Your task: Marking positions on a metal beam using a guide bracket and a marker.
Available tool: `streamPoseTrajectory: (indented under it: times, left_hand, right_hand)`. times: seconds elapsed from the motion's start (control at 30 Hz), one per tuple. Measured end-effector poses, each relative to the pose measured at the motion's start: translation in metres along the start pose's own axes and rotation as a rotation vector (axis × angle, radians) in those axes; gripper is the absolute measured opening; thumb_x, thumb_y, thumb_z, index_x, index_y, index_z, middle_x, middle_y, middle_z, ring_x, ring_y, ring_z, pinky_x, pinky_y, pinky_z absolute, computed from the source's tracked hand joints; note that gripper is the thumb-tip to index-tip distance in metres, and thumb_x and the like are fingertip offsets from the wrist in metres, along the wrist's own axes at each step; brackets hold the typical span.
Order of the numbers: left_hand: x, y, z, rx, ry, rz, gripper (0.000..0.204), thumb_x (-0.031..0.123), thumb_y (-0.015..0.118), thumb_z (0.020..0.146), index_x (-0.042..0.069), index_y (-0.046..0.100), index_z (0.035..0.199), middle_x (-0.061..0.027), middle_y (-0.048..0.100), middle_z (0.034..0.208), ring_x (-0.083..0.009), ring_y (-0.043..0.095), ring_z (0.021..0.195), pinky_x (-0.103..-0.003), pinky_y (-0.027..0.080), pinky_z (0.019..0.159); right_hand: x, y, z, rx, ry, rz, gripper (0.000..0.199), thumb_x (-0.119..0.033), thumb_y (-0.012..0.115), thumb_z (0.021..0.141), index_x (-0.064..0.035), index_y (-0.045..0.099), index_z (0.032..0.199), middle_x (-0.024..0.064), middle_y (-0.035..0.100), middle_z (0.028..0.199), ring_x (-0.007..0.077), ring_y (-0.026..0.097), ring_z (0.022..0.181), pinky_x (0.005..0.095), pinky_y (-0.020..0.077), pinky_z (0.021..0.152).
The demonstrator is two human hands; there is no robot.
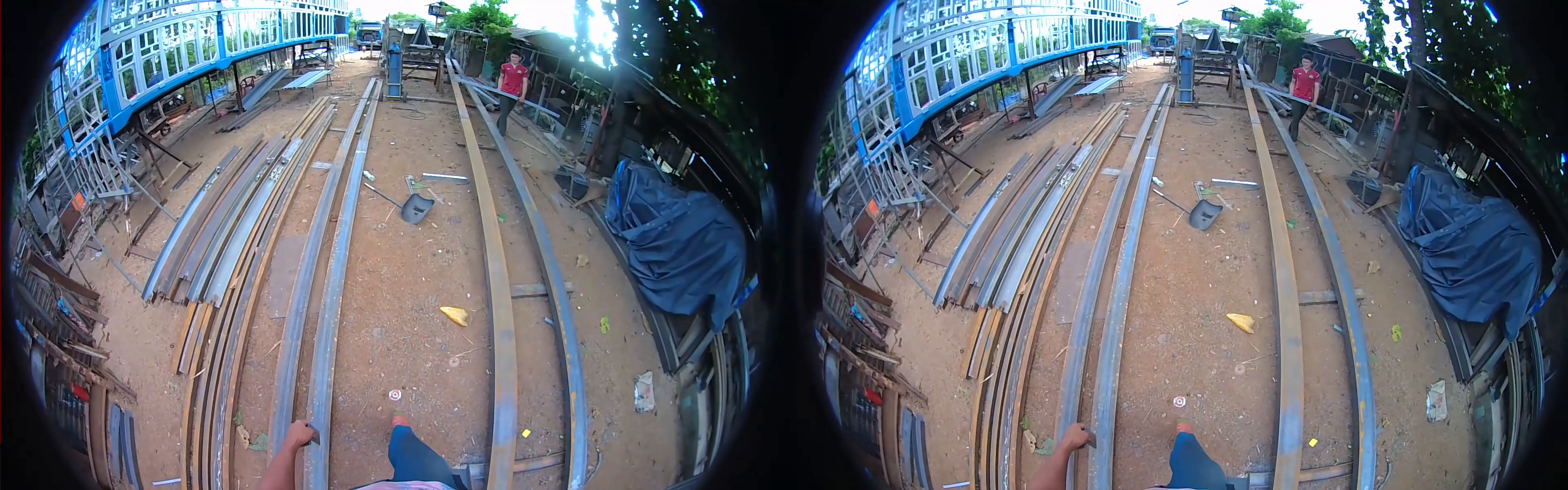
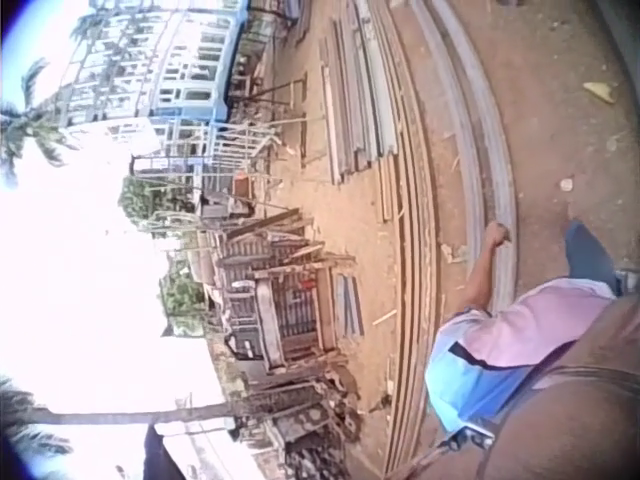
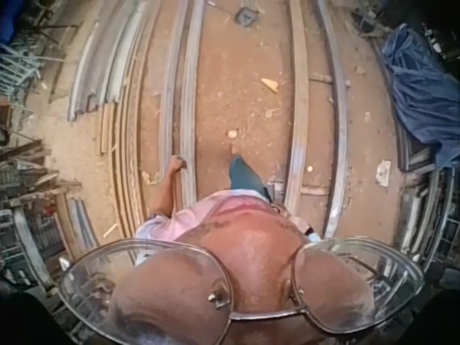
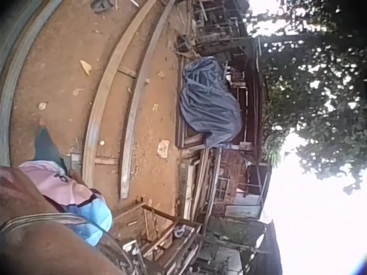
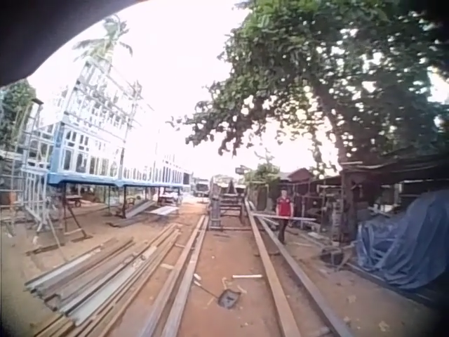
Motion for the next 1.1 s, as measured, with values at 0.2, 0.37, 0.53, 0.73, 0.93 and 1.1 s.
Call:
streamPoseTrajectory:
  times: [0.2, 0.37, 0.53, 0.73, 0.93, 1.1]
  left_hand:
    - [-0.019, -0.005, 0.019, -0.362, 0.005, 0.427, 0.061, 0.055, 0.074, 0.078, 0.004, 0.076, 0.111, -0.0199, 0.075, 0.11, -0.0333, 0.074, 0.099, -0.046, 0.058, 0.082]
    - [0.078, -0.106, 0.166, -0.285, -0.035, 0.325, 0.057, 0.048, 0.077, 0.075, 0.002, 0.076, 0.108, -0.0197, 0.075, 0.108, -0.033, 0.074, 0.098, -0.045, 0.058, 0.084]
    - [0.137, -0.237, 0.345, -0.206, -0.093, 0.235, 0.052, 0.04, 0.081, 0.071, 0.001, 0.077, 0.105, -0.0194, 0.076, 0.106, -0.0327, 0.074, 0.096, -0.044, 0.057, 0.085]
    - [0.283, -0.355, 0.577, -0.138, -0.109, 0.066, 0.047, 0.029, 0.085, 0.067, -0.001, 0.077, 0.101, -0.019, 0.077, 0.103, -0.0323, 0.074, 0.095, -0.043, 0.057, 0.088]
    - [0.507, -0.586, 0.845, 0.077, -0.004, -0.139, 0.03, 0.022, 0.074, 0.07, 0.004, 0.078, 0.094, -0.0205, 0.076, 0.092, -0.0332, 0.075, 0.087, -0.043, 0.059, 0.078]
    - [0.66, -0.728, 0.966, 0.339, 0.135, -0.275, 0.029, 0.019, 0.073, 0.071, 0.005, 0.078, 0.097, -0.0181, 0.076, 0.086, -0.0298, 0.075, 0.08, -0.04, 0.059, 0.072]
  right_hand:
    - [-0.068, -0.159, 0.098, -0.153, -0.131, -0.045, 0.035, -0.03, 0.072, 0.08, -0.0045, 0.076, 0.104, 0.022, 0.075, 0.099, 0.0357, 0.073, 0.095, 0.0454, 0.0585, 0.083]
    - [-0.164, -0.333, 0.245, -0.23, -0.245, -0.109, 0.035, -0.031, 0.073, 0.078, -0.0036, 0.077, 0.099, 0.022, 0.075, 0.095, 0.0352, 0.075, 0.092, 0.0456, 0.0593, 0.08]
    - [-0.315, -0.488, 0.379, -0.308, -0.333, -0.128, 0.035, -0.032, 0.075, 0.076, -0.0029, 0.079, 0.095, 0.0219, 0.076, 0.091, 0.0347, 0.076, 0.089, 0.0458, 0.0599, 0.078]
    - [-0.375, -0.717, 0.479, -0.212, -0.312, -0.026, 0.035, -0.031, 0.073, 0.077, -0.0022, 0.077, 0.097, 0.0226, 0.075, 0.094, 0.0362, 0.075, 0.091, 0.0468, 0.0593, 0.08]
    - [-0.496, -0.945, 0.622, -0.139, -0.413, 0.084, 0.035, -0.029, 0.072, 0.078, -0.0016, 0.076, 0.099, 0.0233, 0.075, 0.096, 0.0377, 0.074, 0.093, 0.0478, 0.0586, 0.081]
    - [-0.59, -1.197, 0.8, -0.047, -0.586, 0.119, 0.035, -0.028, 0.071, 0.079, -0.0011, 0.076, 0.101, 0.024, 0.074, 0.098, 0.0389, 0.073, 0.094, 0.0486, 0.0581, 0.083]
Point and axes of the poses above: each hand's wrist, its own z-axis towards the middle knuckle, its own y-axis out of the palm, x = y × z, the point moved 8 cm from there along z, towards the middle knuckle
